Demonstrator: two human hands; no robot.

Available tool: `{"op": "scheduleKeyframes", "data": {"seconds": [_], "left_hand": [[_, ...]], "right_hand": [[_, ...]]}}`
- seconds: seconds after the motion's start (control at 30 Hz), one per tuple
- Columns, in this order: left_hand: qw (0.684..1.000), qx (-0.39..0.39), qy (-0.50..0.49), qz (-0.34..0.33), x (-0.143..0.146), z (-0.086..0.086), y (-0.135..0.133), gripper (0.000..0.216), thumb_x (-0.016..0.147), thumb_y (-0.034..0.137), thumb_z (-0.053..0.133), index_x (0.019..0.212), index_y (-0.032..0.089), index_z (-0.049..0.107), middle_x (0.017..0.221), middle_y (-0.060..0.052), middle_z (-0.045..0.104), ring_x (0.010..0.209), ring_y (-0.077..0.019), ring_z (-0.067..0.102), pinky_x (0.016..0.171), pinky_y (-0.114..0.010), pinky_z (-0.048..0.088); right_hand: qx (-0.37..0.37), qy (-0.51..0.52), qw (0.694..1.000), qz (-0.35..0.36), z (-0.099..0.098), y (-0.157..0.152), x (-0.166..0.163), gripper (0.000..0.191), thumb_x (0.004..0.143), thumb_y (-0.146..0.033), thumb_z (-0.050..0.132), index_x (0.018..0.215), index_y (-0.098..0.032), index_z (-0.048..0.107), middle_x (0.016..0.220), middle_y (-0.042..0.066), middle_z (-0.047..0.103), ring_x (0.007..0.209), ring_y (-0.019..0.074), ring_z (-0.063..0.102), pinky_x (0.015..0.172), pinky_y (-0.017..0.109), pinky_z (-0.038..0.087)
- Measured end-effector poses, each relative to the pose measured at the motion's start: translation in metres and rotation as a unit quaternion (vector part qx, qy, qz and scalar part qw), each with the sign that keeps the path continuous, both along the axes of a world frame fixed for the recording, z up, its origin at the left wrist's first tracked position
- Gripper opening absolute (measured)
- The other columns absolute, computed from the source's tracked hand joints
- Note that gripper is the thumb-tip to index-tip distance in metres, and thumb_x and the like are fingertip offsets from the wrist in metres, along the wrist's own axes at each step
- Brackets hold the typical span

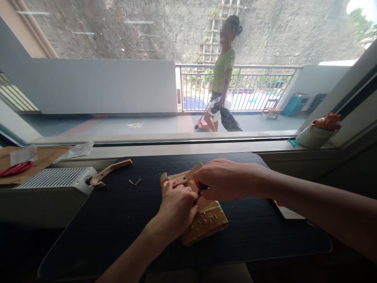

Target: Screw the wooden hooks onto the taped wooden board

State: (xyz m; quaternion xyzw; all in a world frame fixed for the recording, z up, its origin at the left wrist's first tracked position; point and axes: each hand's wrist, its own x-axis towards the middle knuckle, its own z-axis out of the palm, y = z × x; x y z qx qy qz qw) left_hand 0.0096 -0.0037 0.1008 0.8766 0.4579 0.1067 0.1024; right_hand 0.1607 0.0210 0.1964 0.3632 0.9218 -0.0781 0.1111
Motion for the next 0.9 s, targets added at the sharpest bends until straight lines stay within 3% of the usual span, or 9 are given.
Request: {"op": "scheduleKeyframes", "data": {"seconds": [0.1,0.27,0.53,0.67,0.9], "left_hand": [[1.0,-0.003,0.002,-0.002,0.001,0.001,0.0,0.015,0.076,0.021,0.054,0.071,0.022,0.068,0.078,-0.002,0.069,0.088,-0.0235,0.059,0.095,-0.049,0.027],[1.0,0.005,0.007,-0.006,0.002,0.002,0.001,0.014,0.076,0.021,0.055,0.068,0.02,0.067,0.079,-0.003,0.069,0.088,-0.0241,0.059,0.094,-0.049,0.028],[1.0,0.012,-0.005,-0.014,0.002,0.0,0.002,0.013,0.075,0.018,0.054,0.067,0.02,0.065,0.08,-0.002,0.069,0.088,-0.0235,0.059,0.094,-0.049,0.028],[1.0,0.005,0.005,-0.011,0.002,0.001,0.002,0.013,0.075,0.019,0.055,0.067,0.02,0.066,0.079,-0.002,0.069,0.087,-0.0232,0.059,0.095,-0.05,0.028],[1.0,0.007,0.008,-0.012,0.003,0.003,0.002,0.015,0.075,0.02,0.055,0.066,0.021,0.067,0.082,-0.001,0.069,0.087,-0.0228,0.059,0.095,-0.049,0.028]], "right_hand": [[0.003,-0.008,1.0,-0.013,0.002,0.001,-0.001,0.014,0.071,-0.026,0.048,0.072,-0.019,0.061,0.066,0.002,0.063,0.055,0.0126,0.049,0.048,0.024,0.025],[0.011,-0.037,0.999,0.01,0.012,-0.005,-0.006,0.025,0.069,-0.015,0.054,0.091,-0.02,0.063,0.083,0.003,0.067,0.072,0.0166,0.058,0.052,0.025,0.027],[-0.004,-0.049,0.997,0.063,0.011,-0.008,-0.006,0.01,0.075,-0.01,0.054,0.077,-0.013,0.063,0.082,0.005,0.067,0.074,0.0145,0.056,0.058,0.024,0.031],[-0.01,-0.051,0.998,0.043,0.008,-0.005,-0.006,0.013,0.078,-0.014,0.05,0.077,-0.014,0.063,0.077,0.005,0.066,0.067,0.0139,0.054,0.056,0.025,0.03],[-0.014,-0.043,0.999,0.009,0.02,-0.009,-0.008,0.023,0.073,-0.015,0.057,0.094,-0.017,0.064,0.085,0.004,0.066,0.071,0.0155,0.054,0.055,0.025,0.03]]}}
